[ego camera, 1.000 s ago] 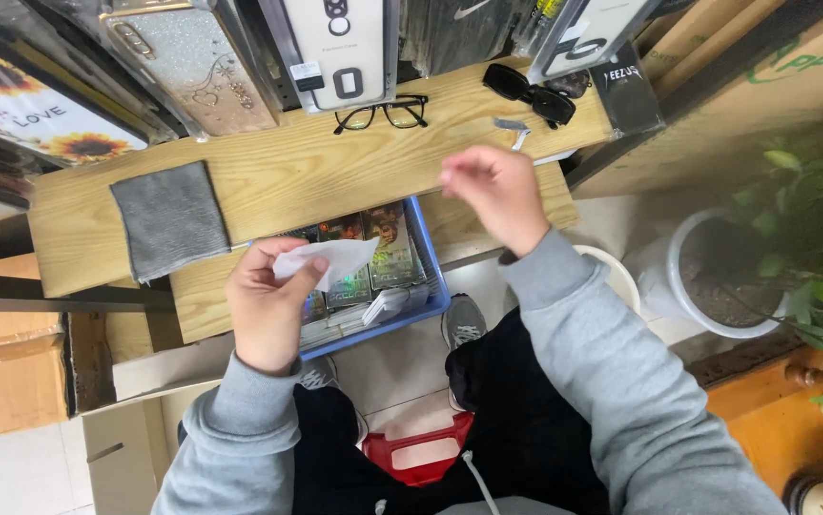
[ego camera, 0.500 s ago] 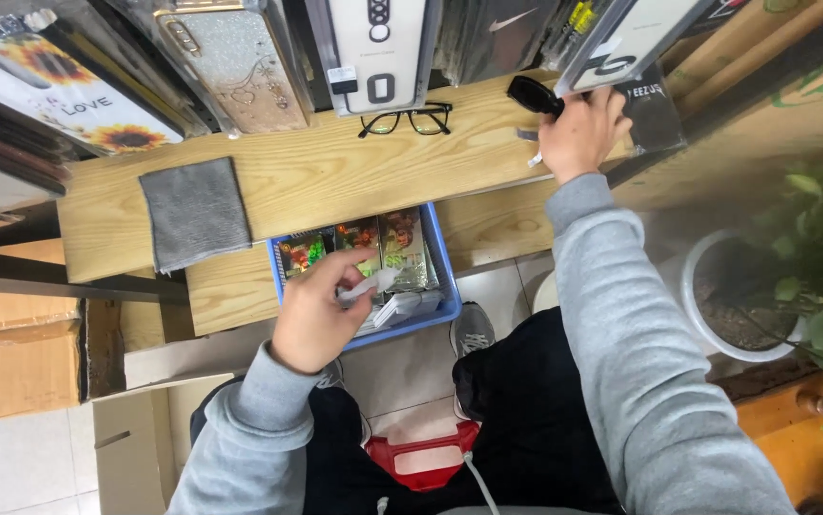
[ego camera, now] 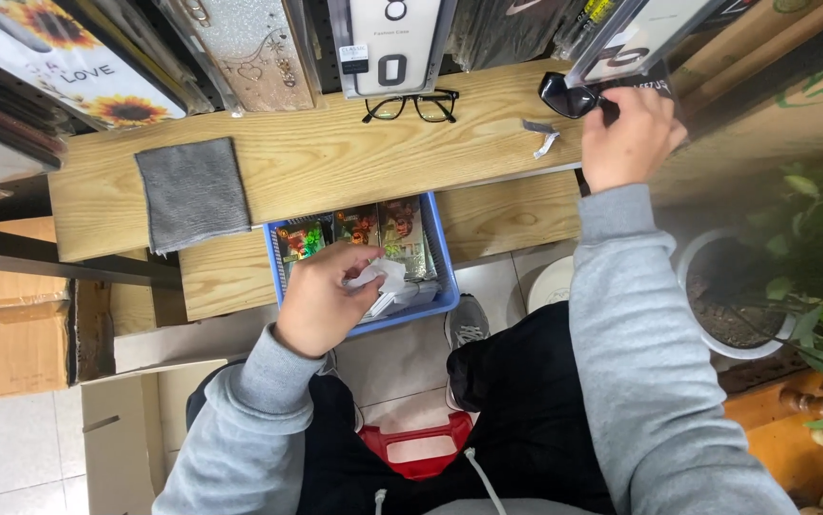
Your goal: The person is cleaning a pair of sunglasses by wiping the lenses and frame with a small white cloth.
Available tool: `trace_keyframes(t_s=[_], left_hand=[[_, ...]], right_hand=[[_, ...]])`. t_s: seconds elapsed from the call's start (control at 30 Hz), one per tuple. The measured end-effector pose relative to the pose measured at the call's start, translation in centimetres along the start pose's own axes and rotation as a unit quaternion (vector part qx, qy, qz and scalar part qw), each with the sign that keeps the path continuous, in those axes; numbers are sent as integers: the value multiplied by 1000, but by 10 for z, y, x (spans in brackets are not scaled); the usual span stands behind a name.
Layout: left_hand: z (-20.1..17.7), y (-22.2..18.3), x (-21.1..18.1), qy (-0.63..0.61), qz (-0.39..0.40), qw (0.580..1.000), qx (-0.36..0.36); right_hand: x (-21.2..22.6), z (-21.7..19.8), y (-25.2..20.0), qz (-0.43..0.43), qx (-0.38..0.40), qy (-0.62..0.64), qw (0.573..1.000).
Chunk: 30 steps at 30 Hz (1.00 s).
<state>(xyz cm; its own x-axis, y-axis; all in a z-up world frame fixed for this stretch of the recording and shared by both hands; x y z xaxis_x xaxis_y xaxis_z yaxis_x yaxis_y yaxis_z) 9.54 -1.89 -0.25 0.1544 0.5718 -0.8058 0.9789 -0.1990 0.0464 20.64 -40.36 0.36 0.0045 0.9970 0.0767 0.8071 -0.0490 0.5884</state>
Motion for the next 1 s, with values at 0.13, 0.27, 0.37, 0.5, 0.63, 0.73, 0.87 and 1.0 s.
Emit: trace_keyframes(t_s=[0.13, 0.27, 0.37, 0.5, 0.63, 0.73, 0.87, 1.0], left_hand=[[-3, -1, -8, -30, 0, 999, 12], [-8, -1, -8, -66, -16, 998, 4], [-15, 3, 7, -125, -94, 987, -21], [-36, 5, 31, -277, -188, 937, -102], [-50, 7, 52, -305, -171, 925, -146], [-51, 4, 48, -319, -140, 925, -152], [-25, 4, 32, -366, -98, 924, -59], [0, 2, 23, -390, -108, 914, 6]], right_hand=[[14, -41, -8, 19, 21, -17, 999], [21, -82, -32, -11, -44, -42, 998], [64, -117, -40, -113, -79, 63, 989], [133, -140, -45, -231, -37, 279, 931], [199, -152, -55, -305, 17, 345, 887], [246, -162, -66, -368, 51, 419, 828], [263, -144, -87, -378, 55, 436, 815], [266, -131, -98, -359, 57, 438, 822]])
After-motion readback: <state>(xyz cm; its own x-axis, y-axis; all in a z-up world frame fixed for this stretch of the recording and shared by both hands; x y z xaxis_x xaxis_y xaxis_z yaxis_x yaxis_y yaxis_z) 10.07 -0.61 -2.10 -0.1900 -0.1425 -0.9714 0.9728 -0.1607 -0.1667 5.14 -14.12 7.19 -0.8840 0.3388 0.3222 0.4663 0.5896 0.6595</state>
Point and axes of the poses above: each hand's wrist, its own y-axis towards the middle knuckle, its own z-axis out of the palm, x = y × z, the point moved 10 cm from there along y, towards the middle knuckle, and after that the axes turned 13 degrees about -z, right-handed, at the moved point
